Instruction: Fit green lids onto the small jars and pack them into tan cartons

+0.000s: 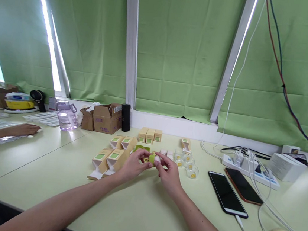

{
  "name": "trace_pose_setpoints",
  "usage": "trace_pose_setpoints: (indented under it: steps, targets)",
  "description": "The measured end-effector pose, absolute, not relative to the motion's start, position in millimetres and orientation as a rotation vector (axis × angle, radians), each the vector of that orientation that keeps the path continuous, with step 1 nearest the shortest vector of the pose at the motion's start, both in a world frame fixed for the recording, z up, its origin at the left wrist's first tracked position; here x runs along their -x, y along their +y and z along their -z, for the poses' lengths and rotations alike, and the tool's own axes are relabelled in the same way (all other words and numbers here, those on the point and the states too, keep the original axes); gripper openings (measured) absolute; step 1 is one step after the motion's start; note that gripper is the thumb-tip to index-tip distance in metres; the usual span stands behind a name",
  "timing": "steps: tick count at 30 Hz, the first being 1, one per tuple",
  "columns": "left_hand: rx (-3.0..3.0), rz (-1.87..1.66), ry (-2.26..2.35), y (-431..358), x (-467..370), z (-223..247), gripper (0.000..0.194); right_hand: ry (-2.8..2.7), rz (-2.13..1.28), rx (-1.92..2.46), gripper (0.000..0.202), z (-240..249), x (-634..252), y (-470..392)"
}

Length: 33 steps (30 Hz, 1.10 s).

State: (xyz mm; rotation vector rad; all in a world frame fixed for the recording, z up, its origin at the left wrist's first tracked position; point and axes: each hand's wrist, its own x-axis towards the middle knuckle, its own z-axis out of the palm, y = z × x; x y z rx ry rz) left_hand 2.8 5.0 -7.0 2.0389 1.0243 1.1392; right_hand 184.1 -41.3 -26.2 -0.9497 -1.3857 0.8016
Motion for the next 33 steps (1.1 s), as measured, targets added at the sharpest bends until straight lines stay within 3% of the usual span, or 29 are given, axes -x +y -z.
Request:
trace_pose_setpoints:
  steps: [5, 11, 13, 21, 33]
  targets:
    - [-2.086, -1.167, 1.032, -4.5, -2.6, 3.6, 0.049, -1.372, -0.797, 0.935, 0.049, 25.7, -181.9, -41.7]
    - [-2.406, -1.448, 0.950, -15.6, -2.8, 2.6, 0.063, -1.257, -0.820, 0.912, 0.052, 26.6, -180.7, -39.6]
    - [-2.537, -1.506, 0.915, -18.0, -2.5, 3.5, 0.059, -1.220, -0.826, 0.900, 0.053, 27.1, -180.5, -39.1]
    - [-2.675, -1.354, 0.928, -23.0, -5.9, 8.1, 0.045, -1.154, -0.850, 0.848, 0.050, 25.8, -175.9, -41.8]
    - [-2.475, -1.263, 0.768, -21.0, -7.0, 14.2, 0.049, -1.160, -0.949, 0.820, 0.048, 23.4, -168.7, -47.7]
